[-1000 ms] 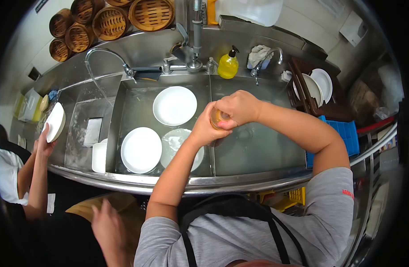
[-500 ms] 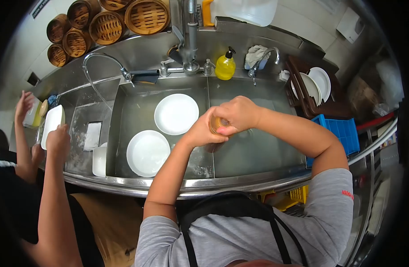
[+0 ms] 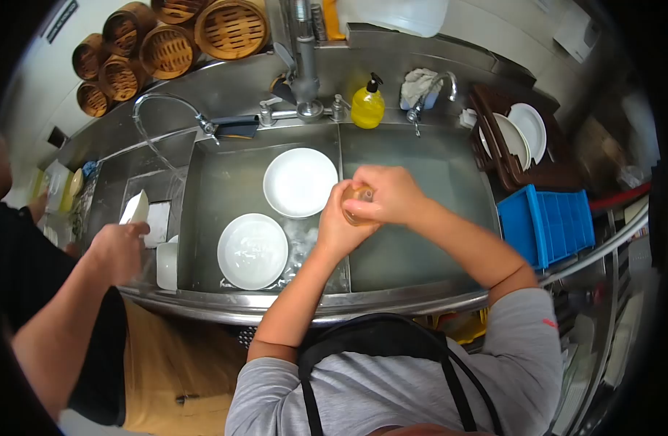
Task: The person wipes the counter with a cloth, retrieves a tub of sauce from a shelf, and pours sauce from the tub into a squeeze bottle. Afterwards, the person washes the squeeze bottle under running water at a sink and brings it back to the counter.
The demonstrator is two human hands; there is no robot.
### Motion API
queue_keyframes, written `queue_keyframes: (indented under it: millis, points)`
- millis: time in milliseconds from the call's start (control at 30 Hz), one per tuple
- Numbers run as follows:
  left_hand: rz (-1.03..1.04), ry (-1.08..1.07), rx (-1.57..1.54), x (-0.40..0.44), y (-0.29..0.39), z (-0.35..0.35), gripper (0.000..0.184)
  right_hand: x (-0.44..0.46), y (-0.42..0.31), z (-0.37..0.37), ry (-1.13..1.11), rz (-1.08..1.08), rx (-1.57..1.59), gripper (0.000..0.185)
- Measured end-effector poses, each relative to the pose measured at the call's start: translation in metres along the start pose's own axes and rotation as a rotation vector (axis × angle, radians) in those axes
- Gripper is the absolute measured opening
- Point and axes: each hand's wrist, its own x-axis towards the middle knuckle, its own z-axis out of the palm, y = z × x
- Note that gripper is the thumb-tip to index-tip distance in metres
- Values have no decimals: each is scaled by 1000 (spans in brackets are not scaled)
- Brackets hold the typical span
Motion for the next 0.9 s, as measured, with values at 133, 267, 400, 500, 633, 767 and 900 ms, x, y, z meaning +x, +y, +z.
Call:
queue_keyframes:
  millis: [133, 267, 400, 500, 633, 767, 900]
  points:
    - [100, 103, -62, -11, -18, -13, 76, -25, 74, 26, 325, 533, 756, 23]
    - [145, 196, 39, -40, -20, -42, 79, -123, 270, 100, -69, 874, 378, 23]
    - [233, 274, -23, -79, -5, -74, 79, -147, 297, 133, -56, 963, 460, 28]
    - [258, 281, -93, -118, 16, -95, 76, -135, 284, 175, -242, 994, 374, 28]
    - [364, 485, -54, -167, 37, -106, 75, -117, 249, 235, -489, 908, 293, 29]
    - [367, 685, 81, -235, 62, -117, 76, -107, 189, 292, -752, 747, 231, 29]
    - [339, 885, 208, -319, 84, -120, 77, -115, 124, 340, -967, 570, 190, 29]
